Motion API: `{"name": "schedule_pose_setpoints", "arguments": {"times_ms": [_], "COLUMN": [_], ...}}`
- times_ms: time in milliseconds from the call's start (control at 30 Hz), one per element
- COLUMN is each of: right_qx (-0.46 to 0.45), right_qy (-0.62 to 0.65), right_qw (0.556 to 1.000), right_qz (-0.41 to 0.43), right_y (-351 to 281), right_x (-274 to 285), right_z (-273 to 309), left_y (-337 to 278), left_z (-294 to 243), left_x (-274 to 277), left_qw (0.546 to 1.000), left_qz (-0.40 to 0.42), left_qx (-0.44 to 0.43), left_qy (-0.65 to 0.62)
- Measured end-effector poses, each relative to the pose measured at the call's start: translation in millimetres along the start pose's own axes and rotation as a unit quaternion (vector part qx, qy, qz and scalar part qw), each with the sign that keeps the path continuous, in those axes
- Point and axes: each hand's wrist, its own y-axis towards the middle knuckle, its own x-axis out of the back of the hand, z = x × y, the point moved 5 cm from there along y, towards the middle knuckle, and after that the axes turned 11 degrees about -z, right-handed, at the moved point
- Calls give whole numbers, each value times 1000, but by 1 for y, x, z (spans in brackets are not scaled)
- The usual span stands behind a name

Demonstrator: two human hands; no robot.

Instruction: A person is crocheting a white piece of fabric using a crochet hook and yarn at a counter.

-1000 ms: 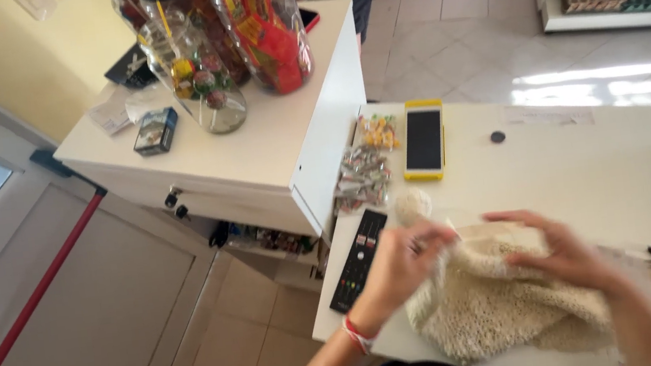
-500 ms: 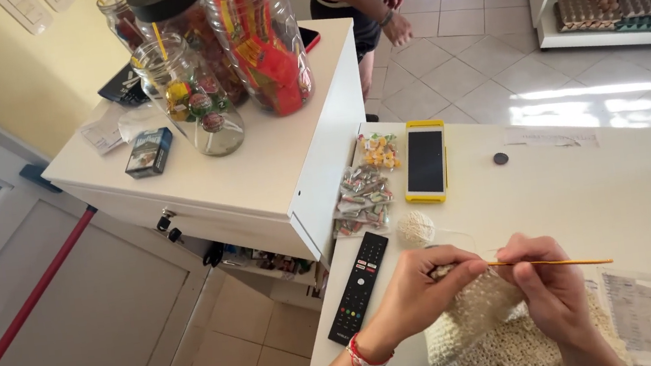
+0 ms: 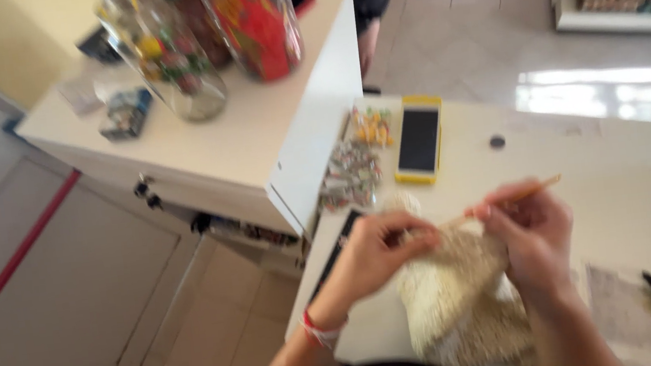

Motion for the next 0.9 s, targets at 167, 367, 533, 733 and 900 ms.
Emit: {"name": "schedule_pose_setpoints", "arguments": {"times_ms": [167,367,533,733,900], "right_qx": [-13,58,188,294,475], "right_qy": [136,129,64,37,29], "right_qw": [990,990,980,955,880], "right_qz": [-36,-16,-25,-21,5], "right_y": [2,-6,-15,-19,-34], "right_x": [-1,-1,1,1,-11], "right_z": [-3,22,28,24,39], "left_y": [-2,1,-2,-3,-4], "left_z": [4,-12,-16,-21,-30], "left_x": [0,1,1,4,4], "left_qw": [993,996,997,997,965], "left_qz": [-50,-35,-46,-67,-128], "left_qx": [-19,12,2,-39,-200], "left_qy": [-101,-78,-62,-22,110]}}
